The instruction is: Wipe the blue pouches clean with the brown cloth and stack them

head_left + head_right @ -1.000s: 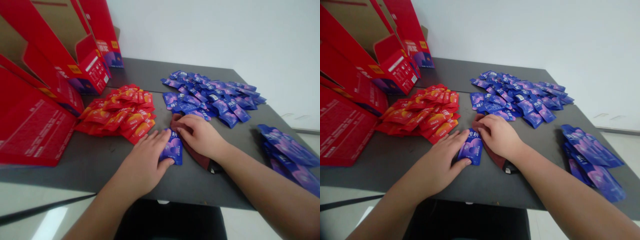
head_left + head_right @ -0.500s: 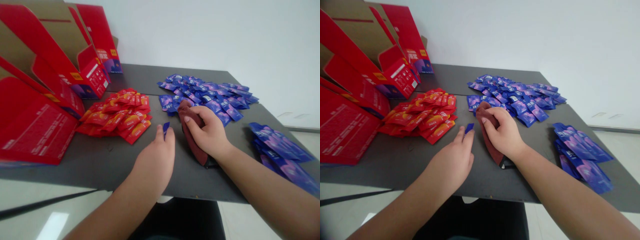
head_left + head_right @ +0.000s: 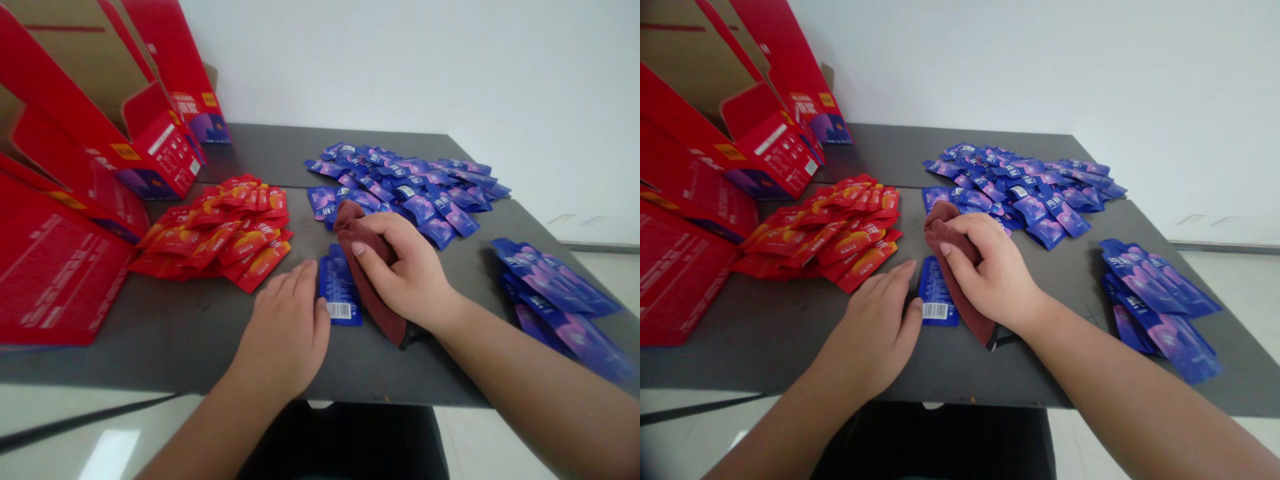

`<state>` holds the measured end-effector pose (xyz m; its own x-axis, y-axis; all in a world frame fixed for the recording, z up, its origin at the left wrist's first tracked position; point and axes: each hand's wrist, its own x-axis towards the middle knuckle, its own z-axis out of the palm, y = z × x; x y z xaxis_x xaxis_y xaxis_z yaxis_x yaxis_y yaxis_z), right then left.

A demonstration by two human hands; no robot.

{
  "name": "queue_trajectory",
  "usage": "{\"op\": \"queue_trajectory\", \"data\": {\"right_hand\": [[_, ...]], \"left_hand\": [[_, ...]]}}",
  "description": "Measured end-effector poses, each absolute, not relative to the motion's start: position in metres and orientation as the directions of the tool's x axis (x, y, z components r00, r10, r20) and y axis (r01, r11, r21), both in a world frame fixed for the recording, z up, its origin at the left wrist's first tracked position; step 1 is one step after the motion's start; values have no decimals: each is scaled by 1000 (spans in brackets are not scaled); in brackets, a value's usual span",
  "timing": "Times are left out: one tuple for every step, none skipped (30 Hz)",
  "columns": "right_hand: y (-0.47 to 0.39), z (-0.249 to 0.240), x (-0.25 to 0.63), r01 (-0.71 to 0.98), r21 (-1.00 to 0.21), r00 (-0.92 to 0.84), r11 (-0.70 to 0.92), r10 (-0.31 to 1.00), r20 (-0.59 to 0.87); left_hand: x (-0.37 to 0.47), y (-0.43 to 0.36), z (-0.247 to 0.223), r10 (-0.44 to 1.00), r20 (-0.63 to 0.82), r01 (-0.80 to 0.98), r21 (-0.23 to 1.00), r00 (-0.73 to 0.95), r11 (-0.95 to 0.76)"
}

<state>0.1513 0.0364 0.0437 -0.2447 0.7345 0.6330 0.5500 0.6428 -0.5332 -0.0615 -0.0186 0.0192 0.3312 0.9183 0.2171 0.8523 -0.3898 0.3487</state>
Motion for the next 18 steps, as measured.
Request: {"op": "queue_trajectory", "data": {"right_hand": [[36,46,152,547,-539,-250,640,740,624],[35,50,154,538,-551,-267,638,749,607],[34,53,155,518,-567,-304,641,757,578],[34,57,157,488,-589,-363,644,764,534],[33,61,158,454,-617,-443,643,764,470],[31,64,159,424,-647,-536,634,751,386],[30,66,159,405,-672,-624,619,725,292],[29,67,159,402,-689,-689,604,694,207],[29,67,158,409,-694,-731,593,668,139],[28,66,156,422,-688,-755,591,649,95],[28,64,155,435,-672,-766,600,638,74],[28,62,154,449,-649,-767,614,637,71],[29,60,153,466,-625,-762,626,643,76],[30,58,152,486,-602,-752,634,654,82],[31,56,152,502,-583,-742,639,665,90],[32,55,152,515,-569,-730,641,676,100],[33,53,152,524,-560,-720,642,685,111],[34,52,153,529,-554,-713,643,691,121]], "left_hand": [[-61,-18,18,915,216,839,368,340,-399],[-61,-17,16,914,207,829,386,350,-405],[-61,-17,15,913,190,823,394,362,-408],[-61,-16,13,911,171,823,392,375,-412],[-61,-16,12,909,155,825,382,386,-416],[-61,-16,11,906,147,828,369,397,-422],[-60,-16,10,903,146,829,358,404,-429],[-60,-16,10,901,151,829,352,408,-434],[-59,-16,9,900,157,829,351,406,-435],[-59,-16,9,901,165,829,354,401,-434],[-59,-16,9,903,169,828,359,395,-430],[-59,-16,9,904,171,828,363,391,-427],[-59,-16,9,905,168,828,365,390,-425],[-59,-16,9,906,164,829,366,390,-423],[-59,-17,10,906,160,830,363,392,-424],[-59,-17,10,906,157,832,359,393,-424],[-59,-17,10,906,154,834,354,394,-423],[-59,-17,11,907,150,837,350,394,-422]]}}
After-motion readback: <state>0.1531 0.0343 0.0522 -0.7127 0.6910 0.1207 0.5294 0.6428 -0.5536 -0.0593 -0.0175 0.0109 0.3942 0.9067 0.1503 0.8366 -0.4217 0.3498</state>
